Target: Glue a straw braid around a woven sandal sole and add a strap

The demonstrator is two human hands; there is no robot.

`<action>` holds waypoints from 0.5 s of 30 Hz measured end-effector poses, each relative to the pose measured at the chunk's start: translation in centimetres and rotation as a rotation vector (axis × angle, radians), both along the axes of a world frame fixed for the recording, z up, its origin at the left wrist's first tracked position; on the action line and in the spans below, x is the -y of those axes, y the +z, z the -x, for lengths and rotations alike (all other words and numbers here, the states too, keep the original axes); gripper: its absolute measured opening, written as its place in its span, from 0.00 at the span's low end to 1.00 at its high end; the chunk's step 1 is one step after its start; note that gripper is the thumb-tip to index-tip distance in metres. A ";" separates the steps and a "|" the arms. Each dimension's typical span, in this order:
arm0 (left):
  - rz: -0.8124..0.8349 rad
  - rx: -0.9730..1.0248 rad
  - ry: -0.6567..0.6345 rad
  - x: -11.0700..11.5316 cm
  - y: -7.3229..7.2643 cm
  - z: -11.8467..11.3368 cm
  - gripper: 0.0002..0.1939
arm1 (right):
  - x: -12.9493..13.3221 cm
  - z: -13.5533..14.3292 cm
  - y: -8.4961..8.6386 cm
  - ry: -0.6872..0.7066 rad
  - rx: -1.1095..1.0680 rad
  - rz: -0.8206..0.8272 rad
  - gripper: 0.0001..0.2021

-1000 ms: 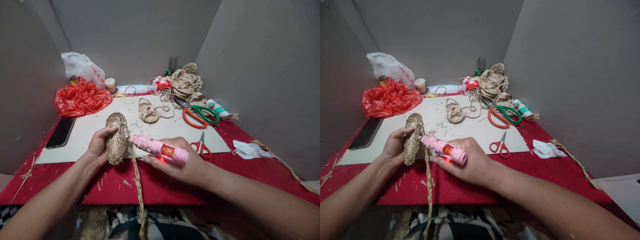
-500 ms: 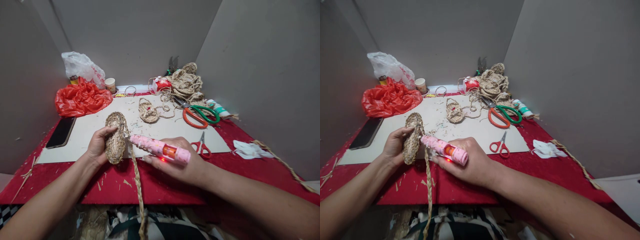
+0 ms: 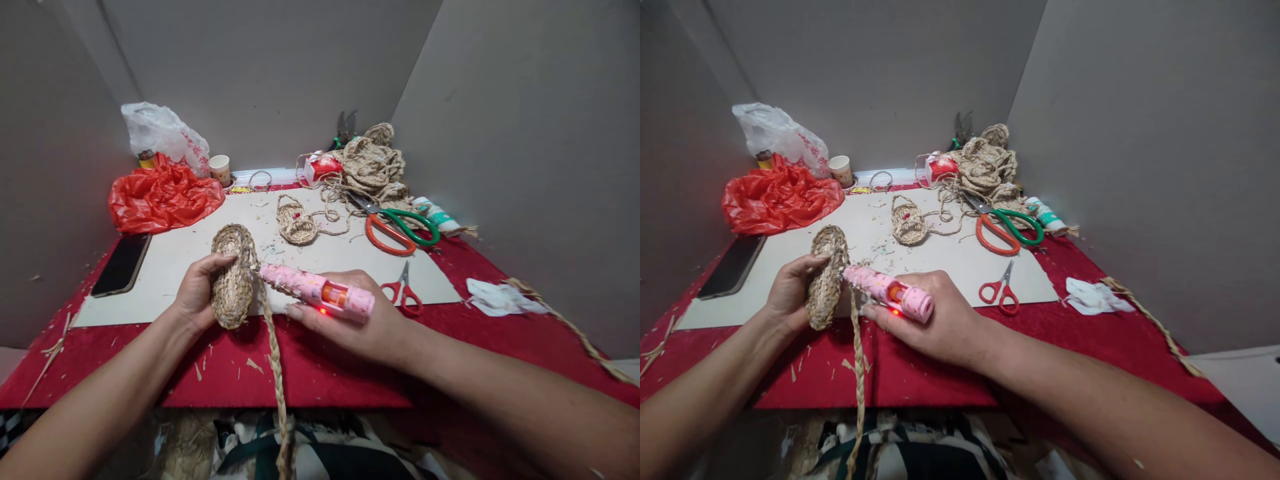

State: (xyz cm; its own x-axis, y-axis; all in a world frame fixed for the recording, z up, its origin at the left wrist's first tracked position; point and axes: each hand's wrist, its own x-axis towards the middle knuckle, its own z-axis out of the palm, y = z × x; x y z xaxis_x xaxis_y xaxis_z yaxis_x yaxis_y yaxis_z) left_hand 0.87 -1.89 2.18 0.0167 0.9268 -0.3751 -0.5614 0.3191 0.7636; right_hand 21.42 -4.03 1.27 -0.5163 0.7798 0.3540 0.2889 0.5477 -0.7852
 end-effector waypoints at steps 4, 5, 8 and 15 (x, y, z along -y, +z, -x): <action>0.014 0.001 -0.001 0.0 0.0 0.0 0.03 | -0.1 0.0 -0.1 0.005 0.001 -0.028 0.18; 0.018 -0.001 -0.001 0.0 -0.1 0.0 0.03 | -0.1 0.0 -0.2 0.005 0.002 -0.030 0.19; 0.018 -0.001 0.005 0.1 -0.1 0.1 0.03 | 0.0 -0.1 -0.1 0.017 0.021 -0.031 0.20; 0.012 0.033 0.046 0.0 -0.1 0.3 0.04 | -0.1 -1.4 1.0 -0.086 0.096 -0.049 0.14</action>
